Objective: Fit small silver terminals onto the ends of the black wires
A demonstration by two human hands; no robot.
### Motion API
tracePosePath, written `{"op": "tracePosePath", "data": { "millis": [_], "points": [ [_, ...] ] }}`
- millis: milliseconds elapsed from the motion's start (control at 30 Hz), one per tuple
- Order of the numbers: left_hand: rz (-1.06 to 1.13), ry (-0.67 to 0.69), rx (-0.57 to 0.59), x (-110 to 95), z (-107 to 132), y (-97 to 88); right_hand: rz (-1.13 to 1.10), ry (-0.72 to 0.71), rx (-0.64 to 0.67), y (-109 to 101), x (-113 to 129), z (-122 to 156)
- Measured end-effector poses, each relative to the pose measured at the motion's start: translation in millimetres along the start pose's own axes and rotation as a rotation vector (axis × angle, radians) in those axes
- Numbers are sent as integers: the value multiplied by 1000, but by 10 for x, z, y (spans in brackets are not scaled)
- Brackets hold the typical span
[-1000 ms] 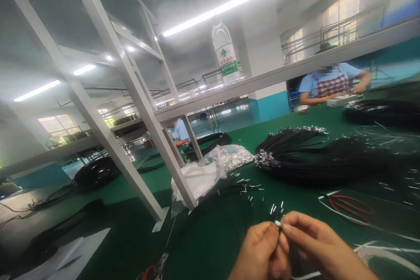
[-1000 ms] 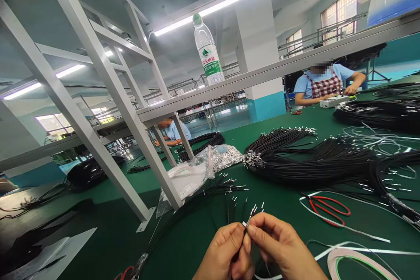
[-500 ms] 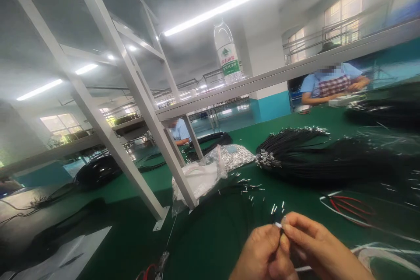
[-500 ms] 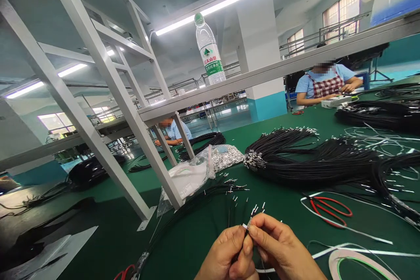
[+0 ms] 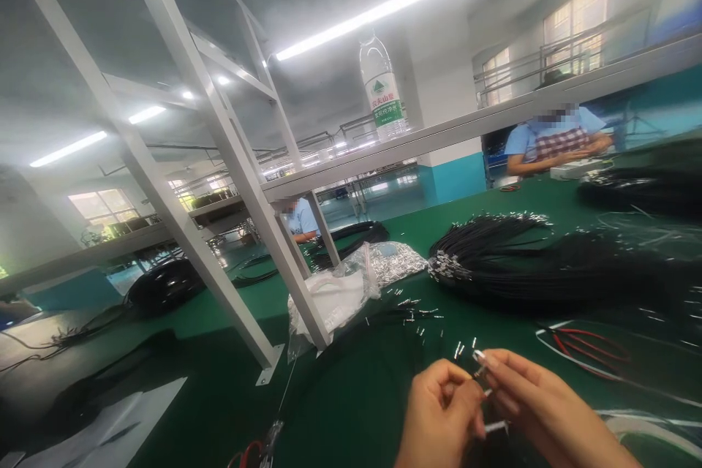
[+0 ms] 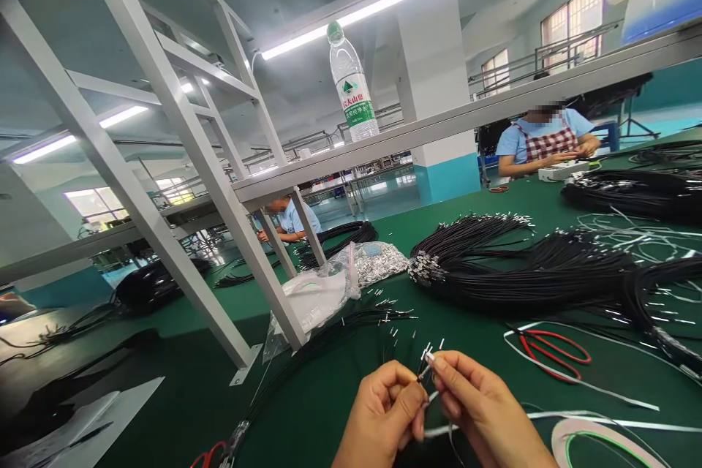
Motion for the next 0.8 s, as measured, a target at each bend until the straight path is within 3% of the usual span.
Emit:
{"op": "tracePosePath", "data": {
  "millis": [200,300,467,667,800],
  "points": [
    [-321,127,-207,-141,82,-19,53,-8,1,22,159,61],
    [-420,135,-198,-171,112,3,106,-6,10,60,172,88],
    [-563,170,-197,-120,132,33,200,-121,-28,68,202,82],
    [-795,572,-294,-90,185,64,444,-254,10,14,228,65],
    [-1081,817,-492,24,186,149,482,-368,-96,-24,218,83]
  ]
}}
Point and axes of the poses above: each hand's wrist, its own z-axis away from the middle knuckle, its own y-axis out of the palm, x = y × z, the point moved 4 cm from there along -z, towards the middle knuckle
